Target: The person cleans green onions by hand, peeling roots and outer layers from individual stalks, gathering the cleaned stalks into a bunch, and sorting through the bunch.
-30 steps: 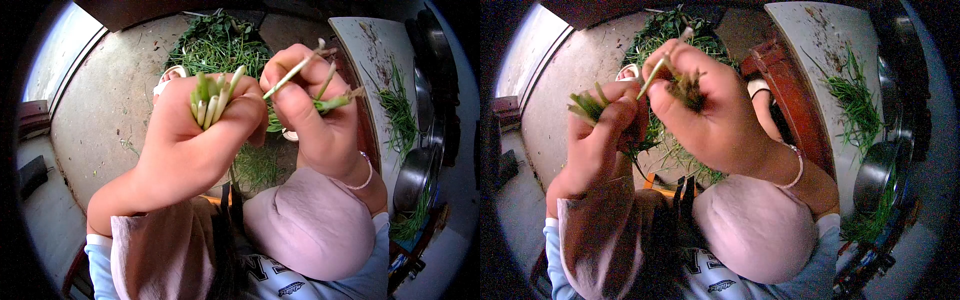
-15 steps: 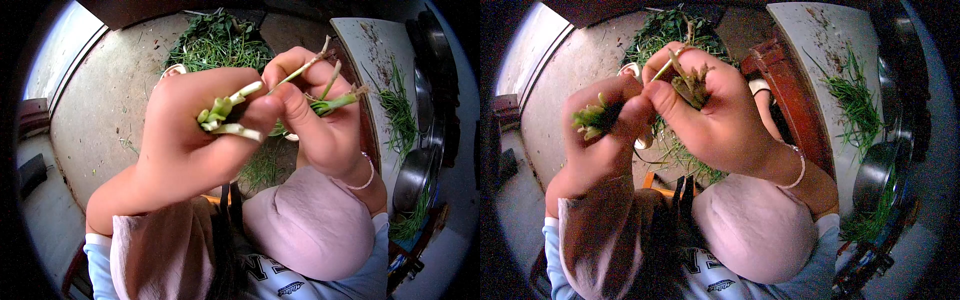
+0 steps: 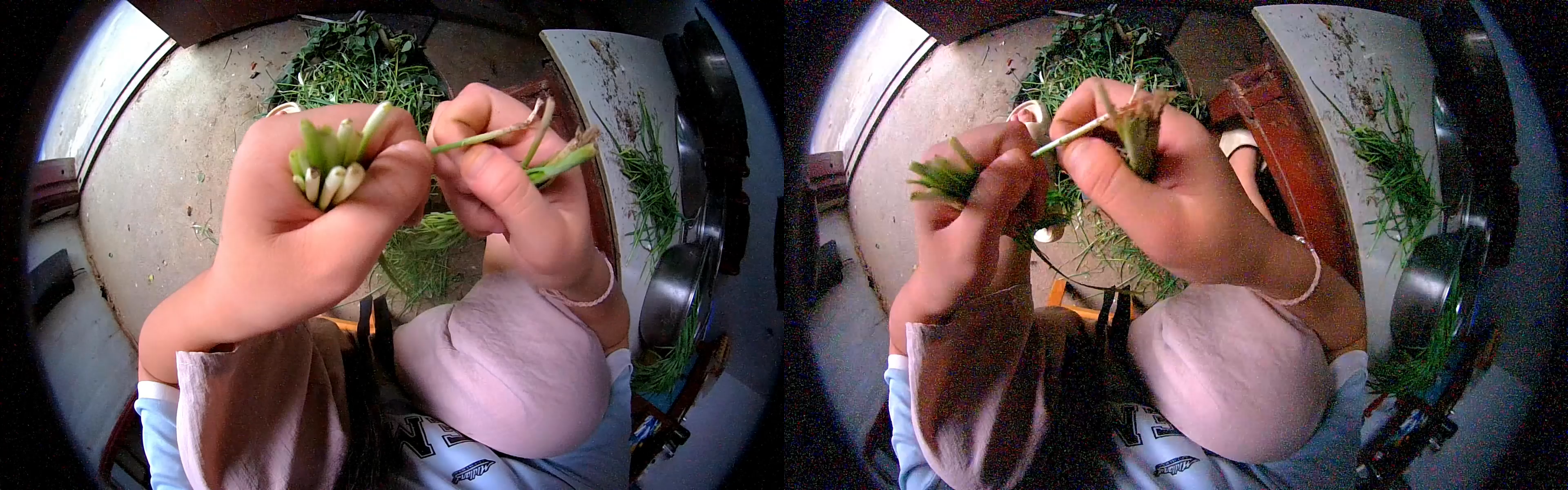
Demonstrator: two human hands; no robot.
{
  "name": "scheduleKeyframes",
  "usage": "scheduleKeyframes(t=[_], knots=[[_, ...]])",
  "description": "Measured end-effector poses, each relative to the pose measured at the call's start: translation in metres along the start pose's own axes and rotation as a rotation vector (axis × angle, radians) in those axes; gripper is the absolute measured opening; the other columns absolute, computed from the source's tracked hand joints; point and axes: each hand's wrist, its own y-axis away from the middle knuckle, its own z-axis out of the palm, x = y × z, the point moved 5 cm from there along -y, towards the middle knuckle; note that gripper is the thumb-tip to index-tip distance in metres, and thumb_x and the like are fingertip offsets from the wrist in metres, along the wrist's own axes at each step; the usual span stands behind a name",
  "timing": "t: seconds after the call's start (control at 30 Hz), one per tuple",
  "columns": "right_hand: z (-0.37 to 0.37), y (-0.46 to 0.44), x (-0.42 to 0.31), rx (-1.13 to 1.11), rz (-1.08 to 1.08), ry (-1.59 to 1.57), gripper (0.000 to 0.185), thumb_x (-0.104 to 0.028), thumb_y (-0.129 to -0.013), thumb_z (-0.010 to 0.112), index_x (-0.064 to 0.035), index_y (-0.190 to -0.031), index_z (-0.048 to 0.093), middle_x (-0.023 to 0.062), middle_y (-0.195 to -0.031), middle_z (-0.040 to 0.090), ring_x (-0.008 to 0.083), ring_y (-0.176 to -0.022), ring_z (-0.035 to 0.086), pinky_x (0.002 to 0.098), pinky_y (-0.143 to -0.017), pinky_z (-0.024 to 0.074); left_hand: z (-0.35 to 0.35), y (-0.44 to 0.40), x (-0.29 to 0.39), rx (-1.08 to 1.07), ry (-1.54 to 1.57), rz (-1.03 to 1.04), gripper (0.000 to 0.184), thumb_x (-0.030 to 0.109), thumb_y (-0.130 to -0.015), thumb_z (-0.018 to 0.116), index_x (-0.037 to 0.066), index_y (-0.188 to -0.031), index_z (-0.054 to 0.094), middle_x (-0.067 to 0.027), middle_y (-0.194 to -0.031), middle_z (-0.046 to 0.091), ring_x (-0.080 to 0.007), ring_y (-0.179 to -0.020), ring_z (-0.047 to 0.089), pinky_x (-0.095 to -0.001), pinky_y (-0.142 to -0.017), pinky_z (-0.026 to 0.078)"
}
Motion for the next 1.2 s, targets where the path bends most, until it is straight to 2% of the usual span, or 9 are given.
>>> scheduleKeyframes(t=[0.17,0.23,0.37,0.43,0.57,0.63,0.67,0.83,1.2], knots=[[-0.015,0.0,0.002,0.175,0.086,-0.231,0.009,-0.014,-0.08,0.038,-0.0056,-0.078,0.038,-0.0005,-0.066,0.033,0.001,-0.041,0.024,0.0144,-0.035,0.0177,-0.003,-0.001,0.001,-0.011,-0.078,0.009,0.021,0.014,-0.079,0.043,0.002,-0.061,0.045,-0.0006,-0.053,0.042,-0.007,-0.047,0.037,-0.0209,-0.042,0.027],[-0.028,0.001,0.001,0.323,0.054,-0.381,0.009,-0.013,-0.08,0.042,-0.0037,-0.08,0.045,-0.0013,-0.06,0.041,0.0015,-0.039,0.027,0.0171,-0.033,0.0195,-0.004,-0.001,0.001,-0.017,-0.089,-0.007,0.02,0.014,-0.079,0.043,0.002,-0.063,0.045,-0.0006,-0.053,0.043,-0.0066,-0.048,0.038,-0.0203,-0.042,0.028],[-0.059,0.003,0.004,0.519,-0.042,-0.407,0.01,-0.015,-0.08,0.041,-0.0059,-0.075,0.043,-0.0018,-0.059,0.037,0.0025,-0.038,0.025,0.0175,-0.033,0.0176,-0.008,-0.001,0.0,0.007,-0.082,-0.02,0.018,0.016,-0.081,0.042,0.003,-0.068,0.046,-0.0008,-0.055,0.044,-0.0058,-0.048,0.039,-0.0192,-0.042,0.028],[-0.065,0.006,0.009,0.437,-0.075,-0.468,0.017,-0.019,-0.081,0.043,-0.0069,-0.069,0.043,-0.0018,-0.058,0.039,0.0018,-0.039,0.025,0.0181,-0.033,0.0171,-0.007,-0.001,-0.001,-0.001,-0.077,-0.025,0.017,0.016,-0.081,0.042,0.004,-0.069,0.045,-0.0008,-0.056,0.044,-0.0057,-0.048,0.038,-0.0191,-0.042,0.027],[-0.054,0.013,-0.002,0.506,0.004,0.029,0.023,-0.023,-0.079,0.052,-0.0056,-0.065,0.049,-0.0033,-0.053,0.043,-0.0001,-0.042,0.029,0.0174,-0.035,0.0206,-0.01,0.0,-0.001,0.005,-0.053,-0.102,0.017,0.017,-0.081,0.043,0.005,-0.07,0.044,-0.0009,-0.057,0.044,-0.0055,-0.047,0.038,-0.0186,-0.042,0.027],[-0.041,0.01,-0.019,0.566,-0.215,0.328,0.013,-0.014,-0.076,0.058,-0.0038,-0.069,0.054,-0.0036,-0.054,0.046,-0.0008,-0.045,0.033,0.0157,-0.039,0.0243,-0.009,0.0,-0.003,-0.017,-0.055,-0.159,0.017,0.017,-0.082,0.043,0.005,-0.07,0.043,-0.0009,-0.058,0.045,-0.0055,-0.047,0.037,-0.0185,-0.042,0.027],[-0.038,0.01,-0.018,0.364,-0.254,0.431,0.016,-0.013,-0.079,0.051,0.0002,-0.088,0.052,0.0016,-0.07,0.049,0.0,-0.045,0.029,0.0143,-0.038,0.0187,-0.008,0.0,-0.002,-0.01,-0.031,-0.153,0.016,0.017,-0.081,0.043,0.004,-0.071,0.044,-0.0011,-0.058,0.045,-0.0057,-0.047,0.037,-0.0185,-0.042,0.027],[-0.018,0.004,-0.013,0.231,-0.152,0.196,0.021,-0.02,-0.079,0.054,0.0009,-0.082,0.052,0.0003,-0.069,0.048,0.0001,-0.047,0.032,0.0138,-0.042,0.022,-0.004,-0.002,-0.001,-0.049,-0.056,0.013,0.017,0.017,-0.079,0.046,0.002,-0.071,0.046,-0.0018,-0.059,0.046,-0.0067,-0.046,0.037,-0.0197,-0.041,0.028],[-0.007,0.001,-0.013,0.106,-0.199,0.247,0.015,-0.013,-0.079,0.053,0.0018,-0.078,0.051,0.0031,-0.072,0.049,0.007,-0.067,0.044,0.0178,-0.058,0.0334,-0.003,0.002,0.0,0.037,-0.066,-0.073,0.015,0.01,-0.074,0.055,-0.003,-0.067,0.052,-0.0053,-0.056,0.049,-0.0109,-0.047,0.046,-0.0216,-0.039,0.035]])
